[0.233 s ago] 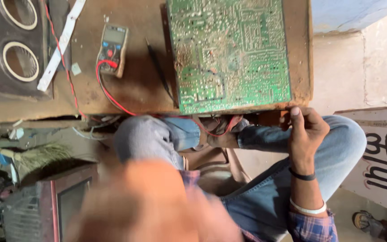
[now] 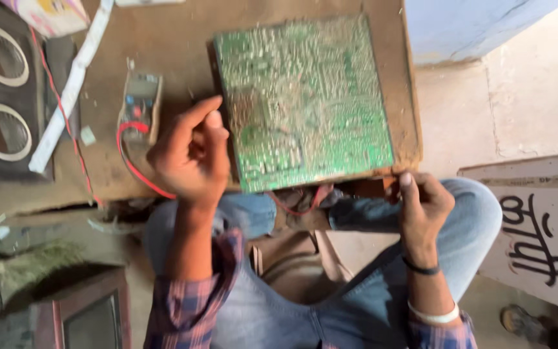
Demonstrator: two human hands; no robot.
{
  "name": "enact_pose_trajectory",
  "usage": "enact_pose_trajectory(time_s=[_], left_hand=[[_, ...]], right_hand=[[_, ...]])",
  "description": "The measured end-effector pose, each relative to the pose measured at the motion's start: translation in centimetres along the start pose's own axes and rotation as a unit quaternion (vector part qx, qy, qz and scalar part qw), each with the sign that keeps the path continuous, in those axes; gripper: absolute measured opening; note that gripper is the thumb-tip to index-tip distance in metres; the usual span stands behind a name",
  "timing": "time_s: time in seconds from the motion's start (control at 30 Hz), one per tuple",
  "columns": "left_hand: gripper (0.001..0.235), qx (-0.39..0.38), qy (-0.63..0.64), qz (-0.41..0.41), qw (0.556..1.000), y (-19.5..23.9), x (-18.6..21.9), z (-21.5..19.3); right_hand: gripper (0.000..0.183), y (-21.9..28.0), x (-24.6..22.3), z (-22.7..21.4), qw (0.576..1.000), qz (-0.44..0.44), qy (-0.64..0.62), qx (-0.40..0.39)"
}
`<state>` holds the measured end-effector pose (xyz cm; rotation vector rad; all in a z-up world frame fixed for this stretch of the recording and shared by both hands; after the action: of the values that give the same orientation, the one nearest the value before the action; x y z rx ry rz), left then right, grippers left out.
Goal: The person sits cross-legged and uses a black probe tool to scrape and clean the surface of a green circuit board. They repeatedly rub the tool across the board's traces and pads, occasionally repositioning the board on the table.
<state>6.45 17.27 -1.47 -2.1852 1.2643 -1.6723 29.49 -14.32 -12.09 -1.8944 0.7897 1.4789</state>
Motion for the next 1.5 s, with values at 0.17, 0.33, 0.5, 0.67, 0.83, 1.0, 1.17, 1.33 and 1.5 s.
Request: enact_pose_trajectory(time_s=[0.17, 0.33, 0.5, 0.67, 0.83, 1.0, 1.17, 1.33, 1.5], left_hand=[[0.023, 0.005, 0.148, -0.066, 0.987, -0.6, -5.7, -1.7], [0.045, -0.198, -0.179, -0.212, 0.940, 0.4, -7.0, 0.0], [0.055, -0.214, -0.237, -0.197, 0.927, 1.9, -6.7, 1.8], [0.036, -0.141, -0.245, -0.058, 0.957, 1.6, -6.4, 3.1], [0.033, -0.169, -0.240, -0.043, 0.955, 1.8, -7.0, 3.4], [0.036, -0.220, -0.238, -0.078, 0.943, 2.4, -7.3, 3.4], [0.041, -0.234, -0.266, -0.133, 0.926, 1.2, -6.9, 1.8], [0.038, -0.134, -0.242, -0.072, 0.958, -0.1, -4.7, 0.7], [0.028, -0.040, -0.141, 0.009, 0.989, 0.1, -3.1, 0.0]], right_hand=[[0.017, -0.6, -3.3, 0.8, 0.999, -0.021, 0.029, -0.005], [0.013, -4.7, -10.3, 3.9, 0.975, -0.096, 0.160, -0.124], [0.052, -8.3, -13.4, 11.4, 0.872, -0.214, 0.333, -0.289], [0.067, -7.9, -11.4, 14.5, 0.791, -0.224, 0.488, -0.292], [0.065, -7.6, -10.9, 14.3, 0.796, -0.233, 0.484, -0.279], [0.064, -7.5, -9.9, 14.2, 0.799, -0.227, 0.484, -0.275], [0.063, -7.7, -10.7, 14.3, 0.810, -0.230, 0.470, -0.265], [0.066, -7.9, -11.1, 13.5, 0.829, -0.230, 0.437, -0.265], [0.054, -8.7, -11.5, 5.8, 0.973, -0.156, -0.005, -0.170]])
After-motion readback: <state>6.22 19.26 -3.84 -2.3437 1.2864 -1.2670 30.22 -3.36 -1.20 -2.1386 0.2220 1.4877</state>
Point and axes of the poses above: each hand's wrist, its own y-axis away from the middle knuckle, its own z-axis out of the palm, x = y × z, the point moved 8 cm from there along -y, towards the middle knuckle, and after that the axes turned 15 degrees about -x, right-handed, at the moved point
